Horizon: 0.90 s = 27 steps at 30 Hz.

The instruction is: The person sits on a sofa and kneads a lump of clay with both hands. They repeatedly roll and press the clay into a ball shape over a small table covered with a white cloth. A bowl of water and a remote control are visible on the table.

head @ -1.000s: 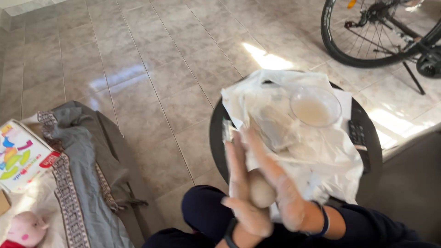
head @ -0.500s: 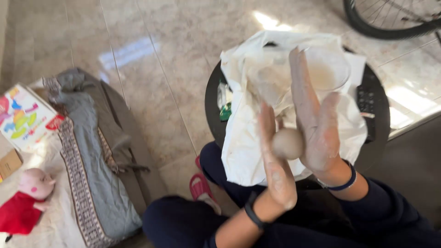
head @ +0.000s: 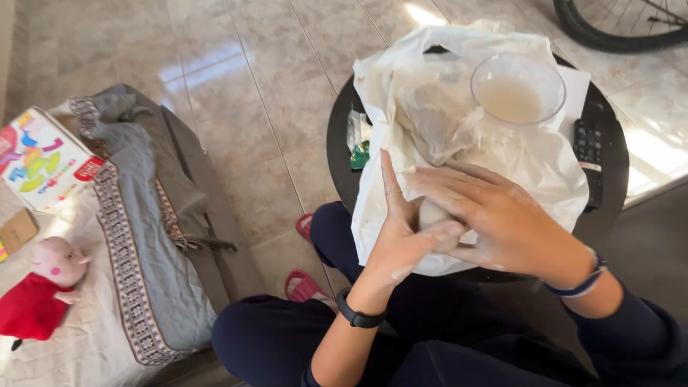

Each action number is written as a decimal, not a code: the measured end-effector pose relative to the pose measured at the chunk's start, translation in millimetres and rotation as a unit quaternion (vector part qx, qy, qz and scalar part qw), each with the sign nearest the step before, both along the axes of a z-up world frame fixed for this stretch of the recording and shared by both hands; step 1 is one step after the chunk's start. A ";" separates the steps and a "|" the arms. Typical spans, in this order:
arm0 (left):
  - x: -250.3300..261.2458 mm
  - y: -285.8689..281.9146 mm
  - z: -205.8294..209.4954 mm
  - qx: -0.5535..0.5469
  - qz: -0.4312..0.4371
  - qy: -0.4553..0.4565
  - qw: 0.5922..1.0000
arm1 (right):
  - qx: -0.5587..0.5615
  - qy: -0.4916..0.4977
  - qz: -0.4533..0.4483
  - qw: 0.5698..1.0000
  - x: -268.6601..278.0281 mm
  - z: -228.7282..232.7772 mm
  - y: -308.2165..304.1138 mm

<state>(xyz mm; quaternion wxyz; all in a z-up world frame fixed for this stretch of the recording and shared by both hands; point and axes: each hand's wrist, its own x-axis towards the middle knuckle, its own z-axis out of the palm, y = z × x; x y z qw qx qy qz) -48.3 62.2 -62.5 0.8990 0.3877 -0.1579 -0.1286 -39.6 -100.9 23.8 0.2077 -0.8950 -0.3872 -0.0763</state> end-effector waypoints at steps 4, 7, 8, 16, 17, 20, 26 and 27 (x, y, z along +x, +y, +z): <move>3.3 2.1 -0.4 0.082 0.016 -0.091 0.992 | 0.059 -0.058 0.006 0.997 0.6 -29.8 -10.2; 9.5 9.2 -4.6 0.214 0.039 -0.182 0.959 | 0.042 -0.091 -0.008 0.995 -0.3 -35.7 -11.6; 12.3 11.1 -6.7 0.268 0.043 -0.210 0.939 | 0.029 -0.066 -0.022 0.997 -0.4 -36.5 -11.0; 21.3 -7.4 -22.4 0.325 0.063 -0.232 0.915 | 0.031 0.109 0.057 0.992 13.0 -42.0 -28.3; 20.0 -11.8 -21.9 0.326 0.066 -0.231 0.914 | 0.016 0.148 0.038 0.988 13.9 -41.2 -33.1; 18.0 -16.4 -25.4 0.353 0.090 -0.249 0.897 | -0.002 0.186 0.016 0.982 17.0 -47.4 -42.5; 22.1 13.0 -20.6 0.401 0.120 -0.252 0.873 | 0.003 0.204 0.033 0.978 17.5 -53.3 -35.0; 22.1 23.0 -19.9 0.418 0.126 -0.259 0.861 | -0.004 0.234 0.018 0.972 15.5 -53.5 -32.4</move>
